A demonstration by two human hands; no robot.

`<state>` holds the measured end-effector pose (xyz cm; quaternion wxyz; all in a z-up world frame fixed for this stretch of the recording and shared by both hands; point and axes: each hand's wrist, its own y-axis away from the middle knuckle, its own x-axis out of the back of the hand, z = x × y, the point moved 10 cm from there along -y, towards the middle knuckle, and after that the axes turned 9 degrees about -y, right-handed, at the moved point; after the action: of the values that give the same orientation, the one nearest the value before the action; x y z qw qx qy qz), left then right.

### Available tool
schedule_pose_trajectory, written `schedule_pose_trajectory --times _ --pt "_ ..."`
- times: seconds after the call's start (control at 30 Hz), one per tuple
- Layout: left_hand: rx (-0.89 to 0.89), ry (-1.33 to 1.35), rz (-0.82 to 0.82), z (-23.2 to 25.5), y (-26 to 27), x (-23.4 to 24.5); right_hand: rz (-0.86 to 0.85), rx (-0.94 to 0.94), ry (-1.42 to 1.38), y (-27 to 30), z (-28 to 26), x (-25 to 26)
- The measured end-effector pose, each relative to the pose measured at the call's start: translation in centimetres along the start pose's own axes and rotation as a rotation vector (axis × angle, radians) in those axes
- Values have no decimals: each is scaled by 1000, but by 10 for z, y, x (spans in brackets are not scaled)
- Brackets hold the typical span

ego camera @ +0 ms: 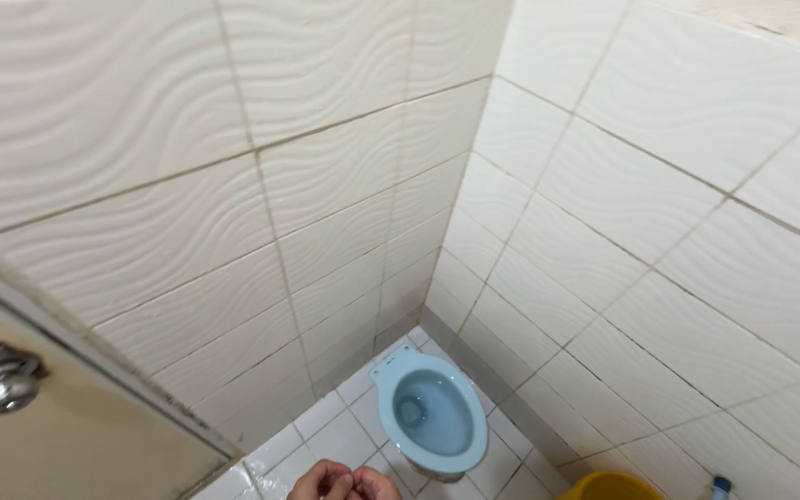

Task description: Wipe and rinse wall tiles inside a bathroom.

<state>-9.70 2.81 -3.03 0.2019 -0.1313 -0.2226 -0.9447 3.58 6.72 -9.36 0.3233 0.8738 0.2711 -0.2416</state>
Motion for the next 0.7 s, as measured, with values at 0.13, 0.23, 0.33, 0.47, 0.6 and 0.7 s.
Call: schedule_pose_trajectory --times 0.13,0.23,0.33,0.47,0.6,0.7 --pt "-44 -17 -75 38 30 18 -13 238 176 42 -44 -44" --pt "-48 -46 -126 71 34 12 69 257 251 61 -85 -49" --pt "-72 -46 -178 101 35 0 160 254 260 71 -106 -37" --pt "-159 -43 -278 146 36 -23 239 340 294 87 -142 -28" --pt "-121 -106 -391 166 28 -50 325 338 259 101 -165 -17" --pt "-90 -168 -450 168 14 -76 383 347 309 104 -176 1"
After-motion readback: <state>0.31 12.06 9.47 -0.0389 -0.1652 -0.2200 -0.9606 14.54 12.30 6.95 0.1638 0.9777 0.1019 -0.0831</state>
